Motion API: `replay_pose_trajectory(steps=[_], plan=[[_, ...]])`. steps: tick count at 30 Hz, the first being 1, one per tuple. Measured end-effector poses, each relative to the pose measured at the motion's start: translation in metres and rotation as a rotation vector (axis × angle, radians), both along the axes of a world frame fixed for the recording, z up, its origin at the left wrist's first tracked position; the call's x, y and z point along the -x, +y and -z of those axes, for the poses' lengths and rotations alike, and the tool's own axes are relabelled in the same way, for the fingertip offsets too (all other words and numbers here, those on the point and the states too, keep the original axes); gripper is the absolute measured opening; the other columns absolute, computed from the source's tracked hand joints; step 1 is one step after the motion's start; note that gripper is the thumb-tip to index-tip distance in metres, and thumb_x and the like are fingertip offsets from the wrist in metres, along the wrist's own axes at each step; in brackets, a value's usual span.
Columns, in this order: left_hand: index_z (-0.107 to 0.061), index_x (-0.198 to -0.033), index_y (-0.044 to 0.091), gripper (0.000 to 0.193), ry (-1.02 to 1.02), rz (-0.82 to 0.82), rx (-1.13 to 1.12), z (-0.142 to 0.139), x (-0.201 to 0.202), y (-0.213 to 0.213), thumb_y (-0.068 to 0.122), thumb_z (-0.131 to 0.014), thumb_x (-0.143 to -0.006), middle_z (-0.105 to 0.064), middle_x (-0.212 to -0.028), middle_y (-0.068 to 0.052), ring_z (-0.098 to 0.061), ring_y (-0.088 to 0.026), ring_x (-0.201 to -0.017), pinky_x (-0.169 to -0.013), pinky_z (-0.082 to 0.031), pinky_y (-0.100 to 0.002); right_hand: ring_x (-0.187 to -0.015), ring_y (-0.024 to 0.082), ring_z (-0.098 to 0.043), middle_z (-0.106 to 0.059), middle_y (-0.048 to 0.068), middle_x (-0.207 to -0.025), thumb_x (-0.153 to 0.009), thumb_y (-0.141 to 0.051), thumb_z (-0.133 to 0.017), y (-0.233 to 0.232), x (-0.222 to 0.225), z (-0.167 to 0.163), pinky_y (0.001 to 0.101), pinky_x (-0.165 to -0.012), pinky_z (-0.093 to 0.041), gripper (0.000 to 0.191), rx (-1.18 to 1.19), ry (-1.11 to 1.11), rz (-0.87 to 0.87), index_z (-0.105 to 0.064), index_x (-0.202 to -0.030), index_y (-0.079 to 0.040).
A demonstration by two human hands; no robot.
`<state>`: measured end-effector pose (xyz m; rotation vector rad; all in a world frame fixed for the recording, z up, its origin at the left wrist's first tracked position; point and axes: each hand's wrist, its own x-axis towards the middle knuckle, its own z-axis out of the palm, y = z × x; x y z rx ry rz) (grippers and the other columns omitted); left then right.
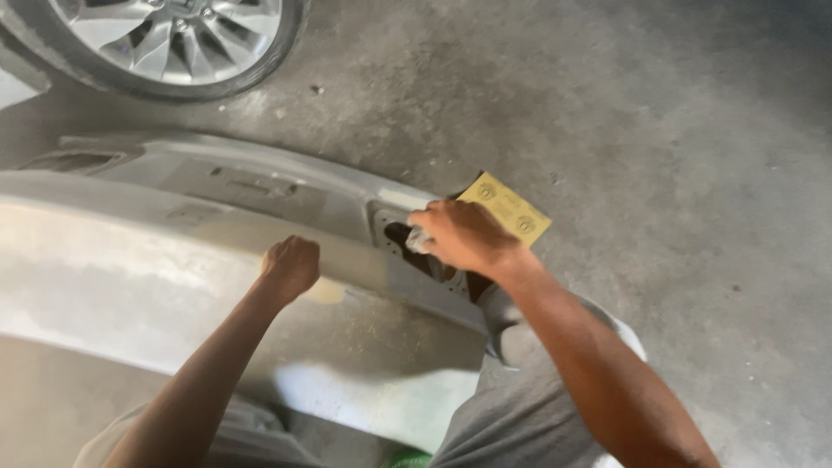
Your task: The person sits on the floor and sands a detached white car bumper with a sanding block. They repeatedly rub the surface, occasionally pause to inspect the block, and continue sanding different areas of the bumper.
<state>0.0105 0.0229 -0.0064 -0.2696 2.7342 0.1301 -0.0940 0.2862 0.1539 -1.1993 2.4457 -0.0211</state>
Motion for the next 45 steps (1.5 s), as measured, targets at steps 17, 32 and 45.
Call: replay_pose_trajectory(steps=[17, 32, 45], plan=[[-0.057, -0.141, 0.011, 0.057, -0.181, 0.051, -0.184, -0.008, 0.003, -0.043, -0.012, -0.049, -0.089, -0.063, -0.137, -0.015, -0.061, -0.032, -0.126, -0.104, -0.051, -0.044, -0.095, 0.023, -0.076, -0.075, 0.011, -0.115, -0.096, -0.026, -0.066, 0.014, 0.011, -0.016, 0.0419, -0.089, -0.060, 0.061, 0.116, -0.163, 0.043, -0.045, -0.152, -0.019], [-0.041, -0.155, 0.010, 0.067, -0.354, -0.053, -0.299, -0.037, 0.006, -0.031, -0.011, -0.041, -0.091, -0.056, -0.150, -0.010, -0.072, -0.029, -0.120, -0.105, -0.056, -0.042, -0.066, 0.023, -0.071, -0.079, 0.008, -0.109, -0.097, -0.037, -0.066, 0.004, 0.033, 0.036, 0.0354, -0.066, -0.063, 0.055, -0.147, -0.127, -0.010, -0.053, -0.149, -0.026], [-0.052, -0.145, 0.011, 0.045, 0.068, -0.039, -0.060, -0.011, -0.031, -0.063, 0.020, -0.052, -0.101, -0.040, -0.163, -0.010, -0.027, -0.026, -0.157, -0.125, -0.027, -0.046, -0.100, 0.023, -0.072, -0.077, 0.011, -0.115, -0.095, -0.028, -0.072, -0.126, -0.057, 0.128, 0.0332, -0.088, -0.056, 0.036, 0.716, -0.339, 0.233, -0.073, -0.126, -0.009]])
